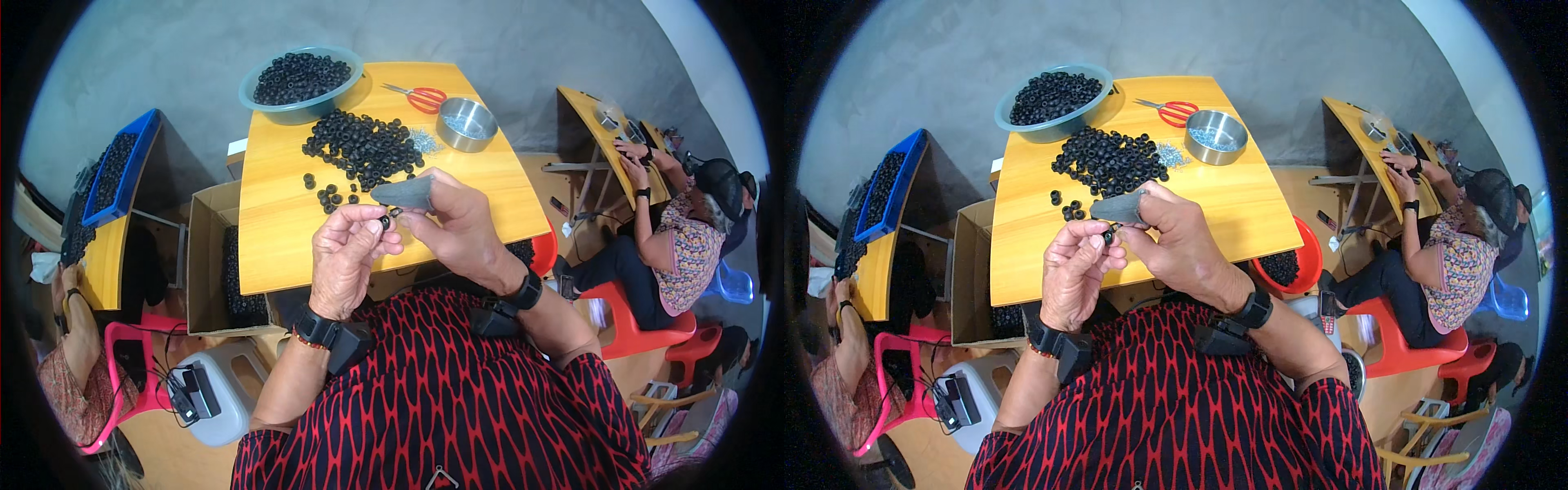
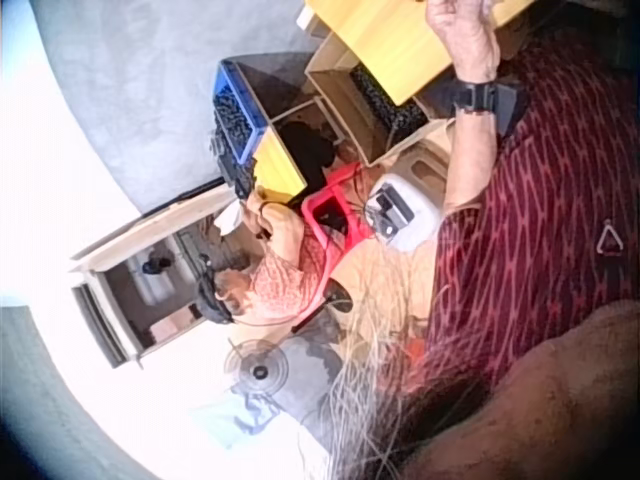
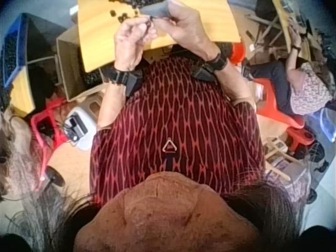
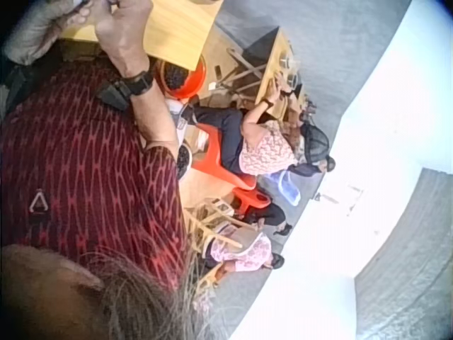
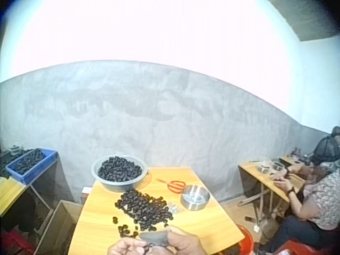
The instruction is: Inspecting and cleaning small black plastic circular components using a piece of grey foam or sandpaper.
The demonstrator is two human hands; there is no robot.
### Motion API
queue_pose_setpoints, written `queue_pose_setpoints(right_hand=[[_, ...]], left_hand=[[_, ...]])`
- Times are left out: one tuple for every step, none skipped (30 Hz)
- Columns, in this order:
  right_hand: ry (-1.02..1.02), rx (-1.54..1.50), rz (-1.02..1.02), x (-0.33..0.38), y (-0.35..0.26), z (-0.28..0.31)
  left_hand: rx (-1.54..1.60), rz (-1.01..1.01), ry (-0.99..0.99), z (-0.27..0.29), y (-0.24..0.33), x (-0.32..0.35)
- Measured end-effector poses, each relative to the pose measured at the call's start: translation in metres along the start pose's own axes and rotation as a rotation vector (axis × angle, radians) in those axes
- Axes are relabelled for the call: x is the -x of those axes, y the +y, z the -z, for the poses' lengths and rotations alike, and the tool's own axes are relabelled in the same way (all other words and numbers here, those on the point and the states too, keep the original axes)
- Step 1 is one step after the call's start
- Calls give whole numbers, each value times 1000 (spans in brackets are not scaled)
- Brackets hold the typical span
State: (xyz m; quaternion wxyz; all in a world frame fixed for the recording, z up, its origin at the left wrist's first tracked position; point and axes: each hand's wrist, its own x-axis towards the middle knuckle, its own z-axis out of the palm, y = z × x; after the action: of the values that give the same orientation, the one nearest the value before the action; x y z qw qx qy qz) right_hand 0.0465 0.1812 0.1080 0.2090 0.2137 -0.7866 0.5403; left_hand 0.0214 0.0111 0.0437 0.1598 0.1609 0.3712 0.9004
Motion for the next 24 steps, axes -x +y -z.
queue_pose_setpoints(right_hand=[[-33, 45, -2, -1, 0, 2], [-66, 90, -5, -2, -1, 3], [-66, 89, -4, -3, -2, 3], [-86, 121, -1, -4, -5, 4], [-106, 153, 2, -5, -6, 5], [-107, 152, 2, -6, -5, 5], [-119, 168, -12, -6, -4, 6], [-131, 184, -26, -6, -4, 7], [-129, 186, -26, -6, -5, 8], [-137, 183, -30, -7, -4, 9], [-144, 181, -34, -7, -4, 9], [-145, 180, -35, -8, -3, 9], [-149, 191, -9, -8, -2, 9], [-153, 202, 16, -8, 0, 10], [-153, 203, 16, -9, 0, 12], [-185, 248, 37, -10, -1, 14], [-217, 294, 58, -12, -1, 15], [-216, 295, 58, -14, -2, 16], [-230, 318, 74, -16, -3, 16], [-245, 342, 89, -17, -3, 16], [-244, 342, 88, -17, -2, 16], [-255, 350, 92, -17, -2, 16], [-265, 357, 96, -17, -1, 15], [-265, 355, 98, -18, -2, 14]], left_hand=[[3, -10, -2, 0, 0, 0], [7, -20, -5, 1, 0, -1], [6, -20, -4, 2, 0, -1], [2, -19, 0, 2, 0, -1], [-3, -18, 4, 2, 0, -1], [-3, -18, 5, 1, 0, -2], [5, -16, 23, -1, 1, -2], [12, -13, 40, -2, 1, -2], [12, -13, 38, -3, 1, -3], [-7, -10, 31, -2, 1, -3], [-27, -7, 25, -1, 0, -3], [-27, -7, 26, 0, 0, -3], [-26, -2, 23, 0, -1, -3], [-24, 2, 18, 1, -1, -3], [-24, 3, 18, 1, -1, -3], [-11, 20, 23, 0, 0, -3], [1, 36, 29, 0, 1, -3], [1, 37, 27, -1, 1, -3], [-4, 42, 27, -1, 1, -3], [-9, 47, 26, -1, 1, -3], [-9, 47, 25, 0, 0, -3], [-23, 51, 26, 1, -1, -2], [-37, 55, 28, 3, 0, -2], [-39, 53, 29, 3, 0, -2]])
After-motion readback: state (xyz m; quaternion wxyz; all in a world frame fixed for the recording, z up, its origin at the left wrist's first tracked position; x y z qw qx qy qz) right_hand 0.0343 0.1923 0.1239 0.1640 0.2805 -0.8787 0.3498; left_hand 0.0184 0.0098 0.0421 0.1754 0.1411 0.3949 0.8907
